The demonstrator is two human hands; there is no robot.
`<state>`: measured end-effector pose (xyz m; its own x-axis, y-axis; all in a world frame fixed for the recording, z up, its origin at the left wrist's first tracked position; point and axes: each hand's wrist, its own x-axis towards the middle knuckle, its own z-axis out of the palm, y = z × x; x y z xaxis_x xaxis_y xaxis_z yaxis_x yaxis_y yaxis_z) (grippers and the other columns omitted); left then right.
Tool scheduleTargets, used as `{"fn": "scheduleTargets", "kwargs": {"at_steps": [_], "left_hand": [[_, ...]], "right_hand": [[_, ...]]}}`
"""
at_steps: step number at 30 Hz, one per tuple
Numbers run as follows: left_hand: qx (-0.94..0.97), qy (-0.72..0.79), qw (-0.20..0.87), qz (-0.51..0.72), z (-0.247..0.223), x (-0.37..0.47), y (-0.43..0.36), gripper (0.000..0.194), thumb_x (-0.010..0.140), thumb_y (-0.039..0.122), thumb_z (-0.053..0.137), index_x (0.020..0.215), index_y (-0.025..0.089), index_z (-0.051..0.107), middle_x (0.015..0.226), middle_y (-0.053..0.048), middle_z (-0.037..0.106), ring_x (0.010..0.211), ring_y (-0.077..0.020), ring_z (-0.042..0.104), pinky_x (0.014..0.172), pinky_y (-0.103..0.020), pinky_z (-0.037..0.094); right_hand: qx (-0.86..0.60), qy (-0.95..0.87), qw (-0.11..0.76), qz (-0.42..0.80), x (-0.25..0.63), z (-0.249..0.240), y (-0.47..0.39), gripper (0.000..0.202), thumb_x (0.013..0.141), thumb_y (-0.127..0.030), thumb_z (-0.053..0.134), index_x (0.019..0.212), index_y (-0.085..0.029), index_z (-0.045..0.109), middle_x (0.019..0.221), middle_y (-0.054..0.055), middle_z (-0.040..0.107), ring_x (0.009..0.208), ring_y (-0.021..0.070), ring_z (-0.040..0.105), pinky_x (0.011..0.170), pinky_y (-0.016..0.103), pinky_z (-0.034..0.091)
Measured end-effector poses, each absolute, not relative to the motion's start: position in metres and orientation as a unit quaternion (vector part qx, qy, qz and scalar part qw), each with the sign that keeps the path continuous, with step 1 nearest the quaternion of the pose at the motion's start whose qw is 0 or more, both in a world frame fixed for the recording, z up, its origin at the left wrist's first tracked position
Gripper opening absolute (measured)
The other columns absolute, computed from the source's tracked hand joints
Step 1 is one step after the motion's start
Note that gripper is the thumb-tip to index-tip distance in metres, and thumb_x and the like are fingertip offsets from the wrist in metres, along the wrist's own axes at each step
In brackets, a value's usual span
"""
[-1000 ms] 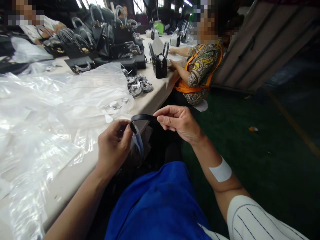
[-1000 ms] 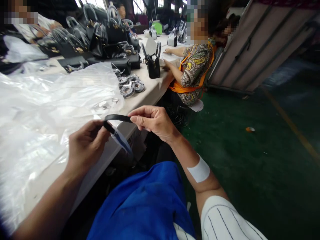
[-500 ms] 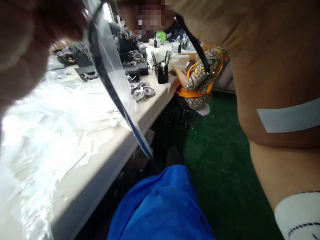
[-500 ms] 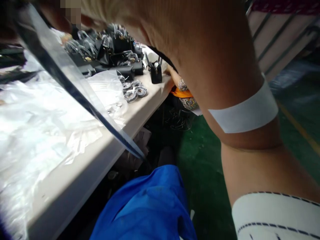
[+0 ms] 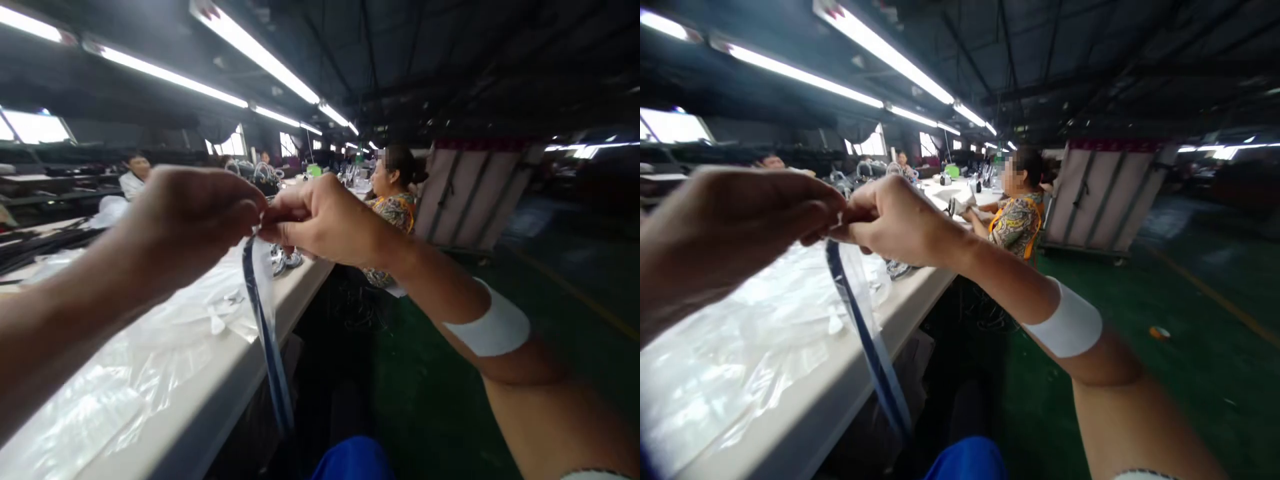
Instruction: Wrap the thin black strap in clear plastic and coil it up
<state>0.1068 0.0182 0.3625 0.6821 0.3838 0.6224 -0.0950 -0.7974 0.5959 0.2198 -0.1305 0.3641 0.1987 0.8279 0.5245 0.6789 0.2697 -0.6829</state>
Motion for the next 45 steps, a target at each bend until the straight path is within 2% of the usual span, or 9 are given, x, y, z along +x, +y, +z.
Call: {"fn": "scheduleTargets", "kwargs": {"at_steps": [2, 5, 11, 16, 20, 25, 32, 39, 45], "left_hand": [[0.879, 0.041, 0.281, 0.383, 0.368, 0.108, 0.021, 0.017, 0.074, 0.021, 0.058, 0.081, 0.011, 0.071, 0.056, 0.003, 0.056, 0.053, -0.0092, 0.048, 0.052, -0.022, 0.035], [0.856, 0.054, 0.330, 0.394, 0.367, 0.106, 0.031, 0.020, 0.075, 0.023, 0.056, 0.084, 0.010, 0.068, 0.057, 0.002, 0.056, 0.055, -0.0108, 0.049, 0.053, -0.024, 0.036], [0.861, 0.100, 0.361, 0.343, 0.362, 0.108, 0.033, 0.019, 0.068, 0.028, 0.059, 0.076, 0.014, 0.070, 0.054, 0.001, 0.057, 0.052, -0.0123, 0.048, 0.049, -0.023, 0.033], [0.837, 0.089, 0.397, 0.366, 0.364, 0.113, 0.038, 0.015, 0.065, 0.026, 0.060, 0.067, 0.015, 0.069, 0.050, 0.001, 0.053, 0.049, -0.0115, 0.045, 0.047, -0.022, 0.032], [0.822, 0.101, 0.442, 0.344, 0.364, 0.109, 0.044, 0.014, 0.064, 0.026, 0.063, 0.066, 0.014, 0.069, 0.050, 0.000, 0.054, 0.049, -0.0115, 0.046, 0.048, -0.023, 0.034], [0.842, 0.105, 0.436, 0.301, 0.360, 0.120, 0.035, 0.013, 0.067, 0.026, 0.062, 0.063, 0.014, 0.066, 0.051, 0.001, 0.054, 0.048, -0.0098, 0.043, 0.047, -0.023, 0.029], [0.798, 0.017, 0.540, 0.268, 0.365, 0.126, 0.038, 0.014, 0.067, 0.025, 0.067, 0.062, 0.012, 0.065, 0.051, 0.002, 0.050, 0.050, -0.0082, 0.042, 0.050, -0.021, 0.031], [0.744, 0.031, 0.611, 0.268, 0.361, 0.130, 0.046, 0.018, 0.066, 0.026, 0.075, 0.065, 0.009, 0.070, 0.057, -0.001, 0.056, 0.052, -0.0074, 0.046, 0.051, -0.021, 0.035], [0.691, 0.038, 0.664, 0.282, 0.365, 0.127, 0.048, 0.020, 0.057, 0.022, 0.083, 0.064, 0.009, 0.069, 0.061, -0.004, 0.061, 0.054, -0.0098, 0.052, 0.055, -0.025, 0.043]], "right_hand": [[-0.591, -0.604, 0.520, 0.122, 0.232, 0.363, -0.128, 0.012, 0.079, -0.018, 0.074, 0.080, -0.008, 0.067, 0.057, -0.003, 0.059, 0.043, 0.0030, 0.045, 0.037, 0.015, 0.035], [-0.566, -0.569, 0.575, 0.158, 0.249, 0.364, -0.144, 0.024, 0.080, -0.028, 0.073, 0.093, -0.010, 0.068, 0.064, -0.001, 0.063, 0.045, 0.0038, 0.047, 0.036, 0.015, 0.033], [-0.576, -0.555, 0.579, 0.159, 0.244, 0.368, -0.146, 0.026, 0.074, -0.027, 0.077, 0.090, -0.009, 0.068, 0.065, 0.001, 0.065, 0.045, 0.0037, 0.048, 0.037, 0.016, 0.033], [-0.623, -0.597, 0.503, 0.055, 0.235, 0.379, -0.127, 0.011, 0.074, -0.017, 0.073, 0.081, -0.011, 0.069, 0.061, 0.000, 0.064, 0.043, 0.0050, 0.049, 0.039, 0.018, 0.040], [-0.697, -0.602, 0.387, -0.031, 0.242, 0.393, -0.122, 0.003, 0.070, -0.012, 0.074, 0.073, -0.013, 0.074, 0.062, 0.002, 0.066, 0.042, 0.0070, 0.050, 0.037, 0.021, 0.038], [-0.731, -0.634, 0.249, 0.041, 0.239, 0.426, -0.106, 0.009, 0.061, -0.006, 0.080, 0.064, -0.012, 0.074, 0.050, 0.001, 0.062, 0.041, 0.0081, 0.050, 0.036, 0.020, 0.037], [-0.667, -0.635, 0.390, 0.017, 0.235, 0.457, -0.093, 0.017, 0.066, -0.020, 0.084, 0.060, -0.013, 0.069, 0.054, 0.003, 0.062, 0.050, 0.0120, 0.059, 0.044, 0.023, 0.049], [-0.691, -0.652, 0.302, 0.080, 0.237, 0.445, -0.088, 0.026, 0.063, -0.024, 0.084, 0.050, -0.014, 0.064, 0.043, 0.002, 0.058, 0.040, 0.0090, 0.050, 0.034, 0.020, 0.040], [-0.620, -0.612, 0.461, 0.170, 0.249, 0.443, -0.086, 0.025, 0.060, -0.028, 0.088, 0.066, -0.012, 0.069, 0.065, 0.004, 0.068, 0.058, 0.0103, 0.060, 0.053, 0.021, 0.055]]}}
